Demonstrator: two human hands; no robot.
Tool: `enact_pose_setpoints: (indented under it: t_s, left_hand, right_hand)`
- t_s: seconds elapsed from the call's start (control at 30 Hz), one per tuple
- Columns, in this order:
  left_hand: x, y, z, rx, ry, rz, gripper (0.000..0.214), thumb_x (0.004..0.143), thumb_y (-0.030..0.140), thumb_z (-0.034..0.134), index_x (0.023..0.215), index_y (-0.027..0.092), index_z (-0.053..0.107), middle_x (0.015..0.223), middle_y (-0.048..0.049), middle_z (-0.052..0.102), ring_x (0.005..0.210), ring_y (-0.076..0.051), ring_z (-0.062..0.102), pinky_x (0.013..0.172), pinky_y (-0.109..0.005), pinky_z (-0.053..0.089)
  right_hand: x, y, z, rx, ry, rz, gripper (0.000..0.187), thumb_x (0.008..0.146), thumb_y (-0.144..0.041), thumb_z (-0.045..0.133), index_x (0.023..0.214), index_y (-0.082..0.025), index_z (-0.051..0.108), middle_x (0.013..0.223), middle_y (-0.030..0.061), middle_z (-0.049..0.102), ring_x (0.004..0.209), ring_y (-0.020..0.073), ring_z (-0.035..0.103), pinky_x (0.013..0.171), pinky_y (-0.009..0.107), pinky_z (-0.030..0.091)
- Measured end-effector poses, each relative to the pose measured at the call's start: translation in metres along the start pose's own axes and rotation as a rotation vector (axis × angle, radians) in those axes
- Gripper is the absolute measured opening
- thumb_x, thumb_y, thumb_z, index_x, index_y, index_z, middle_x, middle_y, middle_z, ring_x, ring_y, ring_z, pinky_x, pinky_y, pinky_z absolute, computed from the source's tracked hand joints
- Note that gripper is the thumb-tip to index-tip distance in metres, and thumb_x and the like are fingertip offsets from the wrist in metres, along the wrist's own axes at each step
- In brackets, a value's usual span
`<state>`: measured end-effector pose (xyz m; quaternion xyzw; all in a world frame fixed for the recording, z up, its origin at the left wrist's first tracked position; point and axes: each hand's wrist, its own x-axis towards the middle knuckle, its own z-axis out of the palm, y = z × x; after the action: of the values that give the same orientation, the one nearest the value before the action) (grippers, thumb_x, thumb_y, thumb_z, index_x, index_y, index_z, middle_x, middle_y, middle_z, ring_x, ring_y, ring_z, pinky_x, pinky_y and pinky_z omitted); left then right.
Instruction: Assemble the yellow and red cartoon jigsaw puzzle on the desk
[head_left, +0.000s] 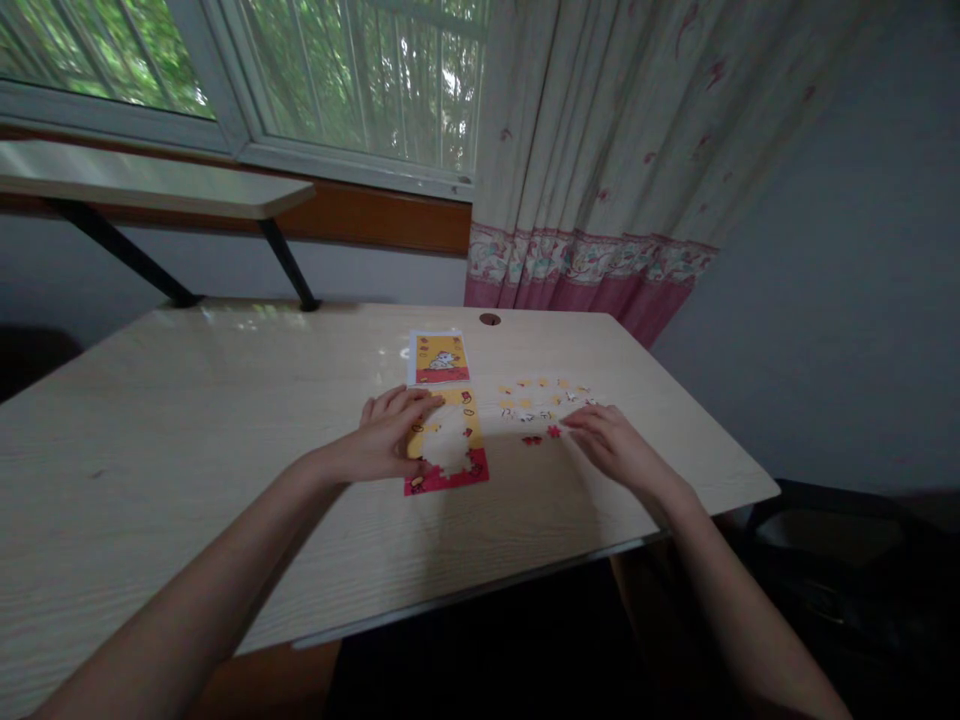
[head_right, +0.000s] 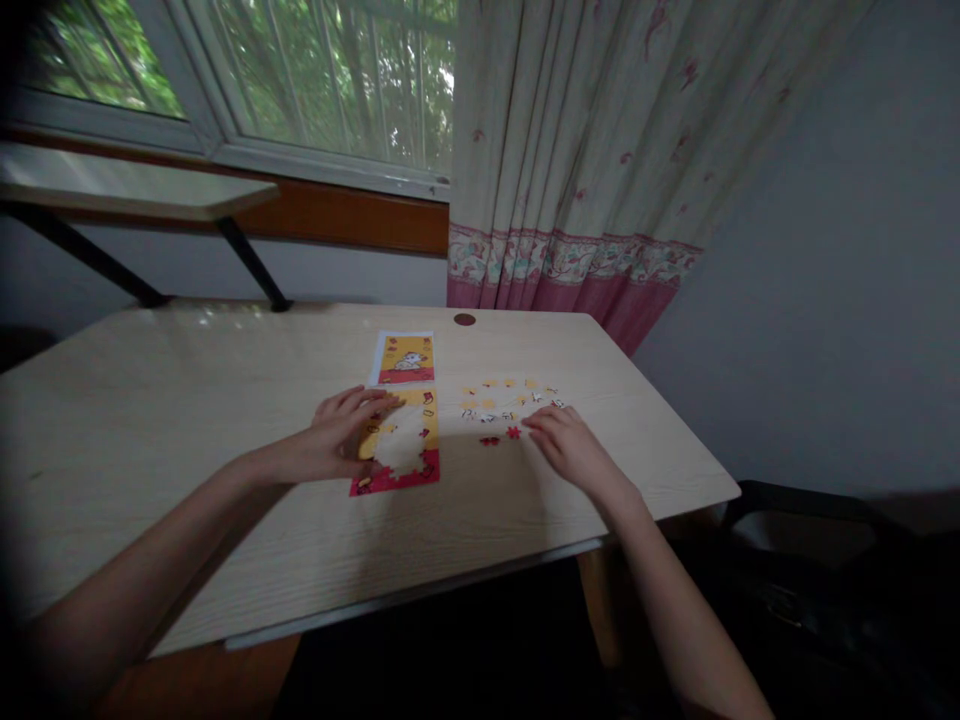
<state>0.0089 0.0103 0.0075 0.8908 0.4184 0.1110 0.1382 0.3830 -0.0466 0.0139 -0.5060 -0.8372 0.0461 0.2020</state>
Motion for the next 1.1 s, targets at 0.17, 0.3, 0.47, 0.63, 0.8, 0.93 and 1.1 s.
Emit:
enact_pose_setpoints:
  t_s: [0.17,0.3,0.47,0.63,0.8,0.93,1.1]
  left_hand:
    - [0.000,-0.004,0.005,0.015,0.021,0.003,0.083,0.064,0.049,0.065,0.137,0.025,0.033,0.139,-0.0133,0.036,0.129,-0.040,0.023,0.101,-0.057,0.020]
    - [0.001,-0.003,0.004,0.017,0.002,-0.018,0.083,0.063,0.049,0.066,0.136,0.022,0.035,0.139,-0.0148,0.035,0.130,-0.040,0.023,0.102,-0.056,0.019]
    - [0.001,0.002,0.000,0.018,-0.012,-0.032,0.083,0.063,0.049,0.065,0.136,0.020,0.036,0.139,-0.0157,0.036,0.130,-0.040,0.023,0.103,-0.055,0.019]
    - [0.000,0.003,-0.001,0.017,-0.017,-0.018,0.083,0.064,0.049,0.065,0.137,0.022,0.034,0.138,-0.0145,0.036,0.130,-0.039,0.023,0.103,-0.055,0.019]
    - [0.001,0.002,0.000,0.018,-0.009,-0.010,0.084,0.063,0.046,0.066,0.136,0.020,0.035,0.139,-0.0155,0.035,0.130,-0.040,0.023,0.103,-0.055,0.019]
    - [0.000,0.001,0.001,0.000,0.015,0.047,0.081,0.066,0.046,0.064,0.137,0.023,0.033,0.139,-0.0138,0.036,0.130,-0.039,0.024,0.103,-0.057,0.019]
    - [0.000,-0.005,-0.001,-0.037,0.026,0.064,0.076,0.073,0.052,0.057,0.139,0.024,0.031,0.140,-0.0123,0.037,0.130,-0.038,0.025,0.104,-0.056,0.020]
  right_hand:
    - [-0.010,0.041,-0.015,-0.050,0.062,0.144,0.023,0.087,-0.026,0.051,0.099,-0.019,0.069,0.099,0.0104,0.064,0.094,0.0231,0.057,0.089,0.041,0.044]
    - [-0.015,0.053,-0.012,-0.045,0.021,0.154,0.024,0.086,-0.028,0.053,0.102,-0.020,0.069,0.100,0.0101,0.063,0.095,0.0229,0.056,0.089,0.040,0.044]
    - [-0.015,0.054,-0.006,-0.026,0.010,0.154,0.020,0.083,-0.027,0.056,0.097,-0.021,0.070,0.096,0.0098,0.064,0.093,0.0229,0.057,0.087,0.039,0.044]
    - [-0.010,0.055,-0.006,-0.014,0.001,0.152,0.017,0.078,-0.021,0.057,0.092,-0.017,0.067,0.092,0.0090,0.063,0.090,0.0219,0.057,0.087,0.038,0.044]
    - [-0.009,0.054,-0.007,-0.019,-0.006,0.151,0.015,0.076,-0.020,0.057,0.089,-0.017,0.065,0.090,0.0082,0.063,0.088,0.0216,0.057,0.085,0.037,0.044]
    - [-0.008,0.051,-0.008,-0.020,0.011,0.145,0.013,0.078,-0.021,0.056,0.087,-0.018,0.065,0.090,0.0079,0.063,0.088,0.0216,0.058,0.085,0.037,0.044]
    - [-0.002,0.041,-0.002,-0.005,0.056,0.115,0.015,0.083,-0.026,0.054,0.091,-0.020,0.065,0.090,0.0074,0.063,0.088,0.0209,0.057,0.082,0.035,0.045]
